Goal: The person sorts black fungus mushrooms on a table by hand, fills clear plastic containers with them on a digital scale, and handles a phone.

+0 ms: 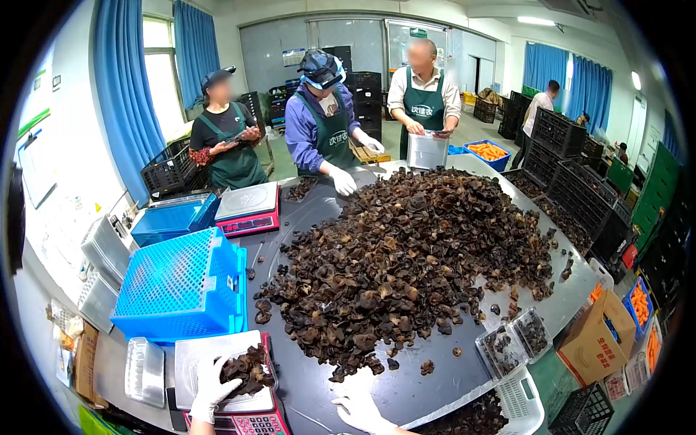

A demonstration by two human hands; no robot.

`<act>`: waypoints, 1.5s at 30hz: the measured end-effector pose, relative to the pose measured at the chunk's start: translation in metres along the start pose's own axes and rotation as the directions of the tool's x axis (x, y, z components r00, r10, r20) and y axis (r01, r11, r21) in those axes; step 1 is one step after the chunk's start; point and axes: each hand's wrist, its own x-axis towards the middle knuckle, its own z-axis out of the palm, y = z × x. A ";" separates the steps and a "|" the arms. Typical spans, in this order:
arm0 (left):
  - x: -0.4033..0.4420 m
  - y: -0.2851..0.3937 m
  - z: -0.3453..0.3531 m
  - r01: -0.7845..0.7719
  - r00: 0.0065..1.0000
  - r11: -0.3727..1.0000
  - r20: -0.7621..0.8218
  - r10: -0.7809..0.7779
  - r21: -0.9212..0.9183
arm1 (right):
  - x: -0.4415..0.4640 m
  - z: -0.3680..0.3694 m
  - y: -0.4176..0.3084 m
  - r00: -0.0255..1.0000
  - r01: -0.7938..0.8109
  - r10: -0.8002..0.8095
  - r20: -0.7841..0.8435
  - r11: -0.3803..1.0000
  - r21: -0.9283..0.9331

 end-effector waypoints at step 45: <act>0.000 -0.014 0.017 0.062 0.963 0.962 -0.237 -0.128 -0.268 | -0.003 0.005 0.006 0.996 -0.062 0.057 0.075 0.995 0.075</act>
